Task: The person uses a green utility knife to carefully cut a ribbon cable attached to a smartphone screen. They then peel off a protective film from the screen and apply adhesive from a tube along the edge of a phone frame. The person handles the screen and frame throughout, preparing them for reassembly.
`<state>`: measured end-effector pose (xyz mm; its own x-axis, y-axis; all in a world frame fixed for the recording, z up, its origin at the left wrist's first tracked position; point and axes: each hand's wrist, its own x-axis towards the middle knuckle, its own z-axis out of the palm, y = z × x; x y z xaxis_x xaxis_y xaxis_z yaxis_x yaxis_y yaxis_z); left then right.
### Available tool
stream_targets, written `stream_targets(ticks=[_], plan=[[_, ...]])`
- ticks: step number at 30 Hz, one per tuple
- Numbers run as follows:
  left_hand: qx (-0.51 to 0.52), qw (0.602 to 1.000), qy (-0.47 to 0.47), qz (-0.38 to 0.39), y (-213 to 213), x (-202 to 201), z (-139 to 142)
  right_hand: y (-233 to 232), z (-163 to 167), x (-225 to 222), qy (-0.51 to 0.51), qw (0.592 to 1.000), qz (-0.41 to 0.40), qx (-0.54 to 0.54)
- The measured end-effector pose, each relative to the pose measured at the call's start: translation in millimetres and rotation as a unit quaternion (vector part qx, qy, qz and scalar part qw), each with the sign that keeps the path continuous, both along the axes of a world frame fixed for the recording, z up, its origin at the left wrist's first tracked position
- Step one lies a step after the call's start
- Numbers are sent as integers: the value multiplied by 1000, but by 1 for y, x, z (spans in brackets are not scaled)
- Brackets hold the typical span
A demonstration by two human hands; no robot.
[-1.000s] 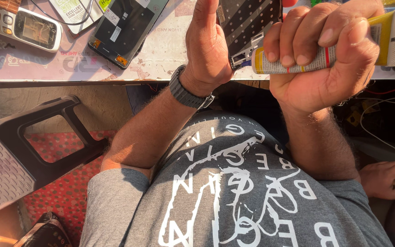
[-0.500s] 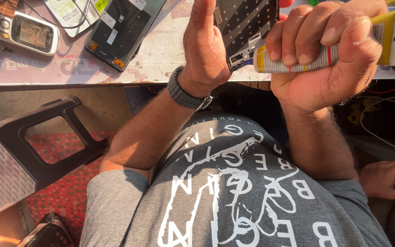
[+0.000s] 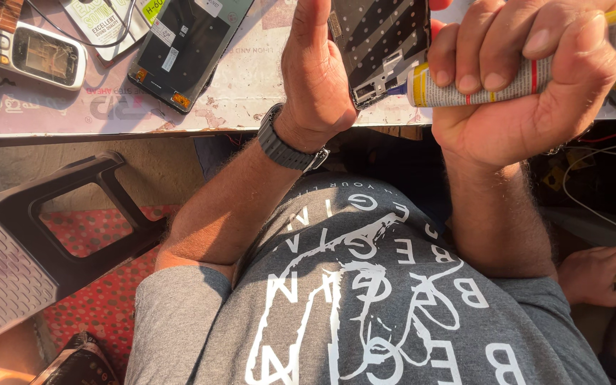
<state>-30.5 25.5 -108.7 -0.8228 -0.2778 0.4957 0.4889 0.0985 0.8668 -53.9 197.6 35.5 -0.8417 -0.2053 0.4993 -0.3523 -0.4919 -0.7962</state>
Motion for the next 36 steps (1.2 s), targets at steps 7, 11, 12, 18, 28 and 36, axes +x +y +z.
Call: stream_targets(ticks=[7,11,12,18,28,36], plan=[[15,1000,14,-12,-3,-1,10,2,-2,7,-39,999,1,-17],[36,999,-36,-10,-2,2,17,-1,-1,5,-36,999,21,-14],[45,999,-22,-13,1,2,19,-3,-1,5,-37,999,25,-14],[3,1000,7,1,1,5,28,-11,-1,13,-48,998,39,-19],[24,999,-1,-30,-5,3,40,-12,-2,14,-39,998,44,-24],[17,999,35,-27,-4,2,38,-11,-1,14,-41,998,39,-23]])
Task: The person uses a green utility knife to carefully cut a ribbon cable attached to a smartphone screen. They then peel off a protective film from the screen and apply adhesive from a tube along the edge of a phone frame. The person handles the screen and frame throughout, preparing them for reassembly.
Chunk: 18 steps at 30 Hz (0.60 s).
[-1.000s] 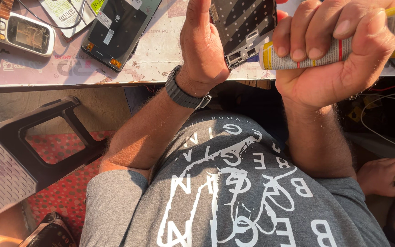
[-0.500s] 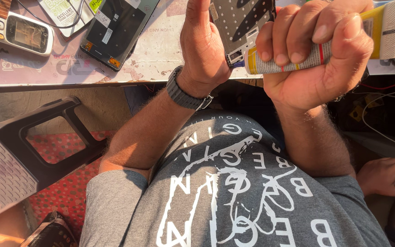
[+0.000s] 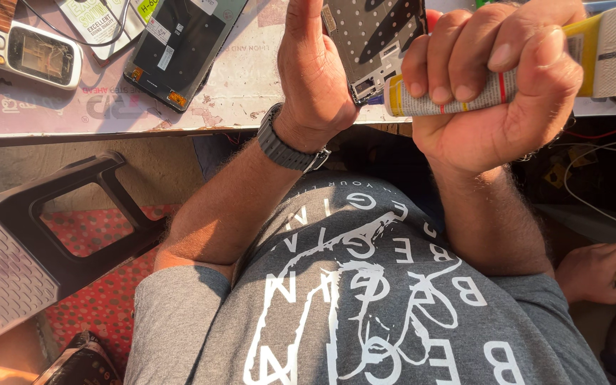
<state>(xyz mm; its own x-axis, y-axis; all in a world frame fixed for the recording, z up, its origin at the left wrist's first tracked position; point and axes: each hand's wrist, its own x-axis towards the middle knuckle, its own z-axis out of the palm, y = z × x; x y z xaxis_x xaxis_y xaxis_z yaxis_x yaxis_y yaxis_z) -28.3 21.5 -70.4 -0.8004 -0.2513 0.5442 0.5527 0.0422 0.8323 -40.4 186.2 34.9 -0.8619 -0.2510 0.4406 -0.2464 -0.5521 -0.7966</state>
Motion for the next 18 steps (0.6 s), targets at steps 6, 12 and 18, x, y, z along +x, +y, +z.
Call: stream_targets(ticks=[6,12,18], plan=[[-4,1000,-16,-5,-1,0,-8,-3,2,-2,16,1000,-14,8],[29,999,25,-26,0,-5,-16,-2,2,-3,11,1000,-23,1],[40,999,16,-27,-1,-3,-15,-1,2,-3,21,1000,-20,3]])
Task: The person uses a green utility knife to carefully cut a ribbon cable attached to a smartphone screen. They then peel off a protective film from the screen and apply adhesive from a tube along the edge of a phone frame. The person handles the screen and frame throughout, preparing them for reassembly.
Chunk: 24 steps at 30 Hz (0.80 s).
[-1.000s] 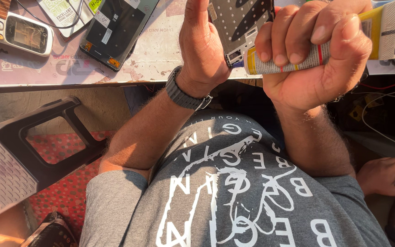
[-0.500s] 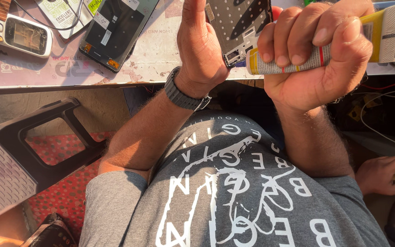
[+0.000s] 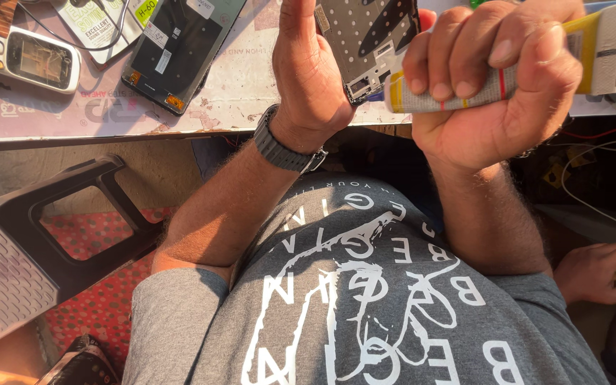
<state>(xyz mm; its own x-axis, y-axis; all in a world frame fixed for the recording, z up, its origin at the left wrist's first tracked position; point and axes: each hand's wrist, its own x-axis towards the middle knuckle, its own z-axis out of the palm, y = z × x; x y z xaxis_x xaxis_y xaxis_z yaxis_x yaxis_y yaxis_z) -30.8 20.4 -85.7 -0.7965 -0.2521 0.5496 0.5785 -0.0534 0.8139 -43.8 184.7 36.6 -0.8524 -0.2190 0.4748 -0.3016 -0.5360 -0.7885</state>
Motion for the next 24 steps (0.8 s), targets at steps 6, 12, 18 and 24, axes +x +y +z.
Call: stream_targets(ticks=[6,12,18,24], plan=[[4,1000,6,-13,-2,0,3,2,-1,-3,11,1000,-11,2],[170,977,-120,-45,10,1,21,5,-4,-5,5,1000,-16,-7],[241,936,-28,-256,1,2,54,7,-7,-7,26,999,-21,-7],[275,919,-79,-272,0,5,64,8,-5,-4,3,1000,-20,-8]])
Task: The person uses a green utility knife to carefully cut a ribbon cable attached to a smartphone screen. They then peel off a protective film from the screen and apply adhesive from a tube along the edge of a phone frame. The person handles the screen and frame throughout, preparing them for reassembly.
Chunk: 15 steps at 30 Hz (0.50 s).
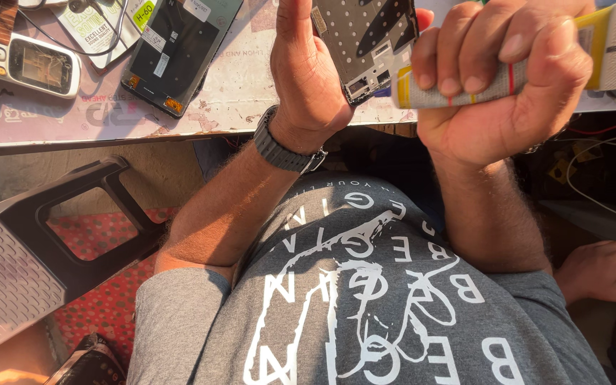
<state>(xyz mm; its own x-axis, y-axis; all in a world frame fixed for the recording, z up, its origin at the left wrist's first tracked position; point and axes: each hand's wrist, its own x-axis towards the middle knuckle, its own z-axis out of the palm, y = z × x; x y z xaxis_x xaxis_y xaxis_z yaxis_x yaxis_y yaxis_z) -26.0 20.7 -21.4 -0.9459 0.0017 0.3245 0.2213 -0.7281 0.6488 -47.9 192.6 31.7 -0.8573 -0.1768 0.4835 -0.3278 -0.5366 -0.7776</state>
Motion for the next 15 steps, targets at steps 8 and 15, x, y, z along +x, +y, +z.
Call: stream_targets(ticks=[8,15], plan=[[106,992,-58,-47,3,0,-3,10,-6,0,-31,999,-4,-18],[162,980,-70,-87,4,-5,-3,26,-10,-9,-52,998,7,-46]])
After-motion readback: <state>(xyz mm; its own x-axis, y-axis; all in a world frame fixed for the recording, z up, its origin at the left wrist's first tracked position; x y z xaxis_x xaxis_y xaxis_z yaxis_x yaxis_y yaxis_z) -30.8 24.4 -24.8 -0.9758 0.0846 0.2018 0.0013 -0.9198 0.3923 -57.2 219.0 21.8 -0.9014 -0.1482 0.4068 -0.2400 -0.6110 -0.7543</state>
